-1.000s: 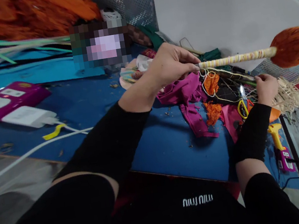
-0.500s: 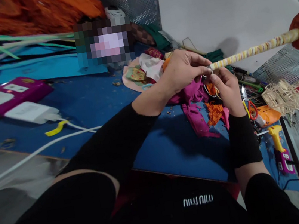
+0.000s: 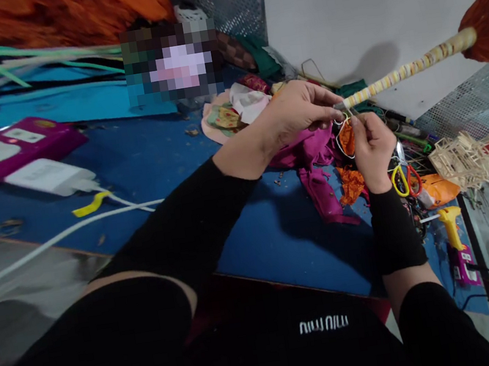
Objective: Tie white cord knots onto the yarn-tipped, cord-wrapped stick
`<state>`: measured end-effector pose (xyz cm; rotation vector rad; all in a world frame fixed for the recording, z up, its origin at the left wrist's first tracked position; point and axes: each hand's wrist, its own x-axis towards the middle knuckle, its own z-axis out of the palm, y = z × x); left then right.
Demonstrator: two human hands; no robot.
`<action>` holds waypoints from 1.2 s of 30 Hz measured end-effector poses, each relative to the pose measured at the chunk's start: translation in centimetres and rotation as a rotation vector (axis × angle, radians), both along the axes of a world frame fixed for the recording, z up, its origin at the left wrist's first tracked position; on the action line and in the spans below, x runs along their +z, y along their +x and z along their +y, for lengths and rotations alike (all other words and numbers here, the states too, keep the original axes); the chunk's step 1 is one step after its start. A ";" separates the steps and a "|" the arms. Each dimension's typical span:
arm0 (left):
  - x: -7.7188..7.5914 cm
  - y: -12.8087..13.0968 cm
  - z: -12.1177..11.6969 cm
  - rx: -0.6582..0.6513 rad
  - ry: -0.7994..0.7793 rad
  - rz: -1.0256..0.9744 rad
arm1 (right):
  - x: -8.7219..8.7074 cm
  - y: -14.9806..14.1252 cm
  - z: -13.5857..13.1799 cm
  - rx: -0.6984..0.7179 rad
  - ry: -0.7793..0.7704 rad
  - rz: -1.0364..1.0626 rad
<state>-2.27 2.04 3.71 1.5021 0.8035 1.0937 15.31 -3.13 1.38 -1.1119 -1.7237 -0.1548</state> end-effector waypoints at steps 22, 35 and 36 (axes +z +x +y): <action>-0.8 1.9 -2.5 0.301 0.590 0.678 | 1.3 3.0 0.2 -0.269 0.019 -0.364; -1.4 1.8 -2.3 0.266 0.707 0.773 | 2.1 3.9 0.6 -0.163 -0.118 -0.363; -1.4 1.8 -2.4 0.264 0.714 0.771 | 2.3 3.9 0.5 -0.152 -0.143 -0.352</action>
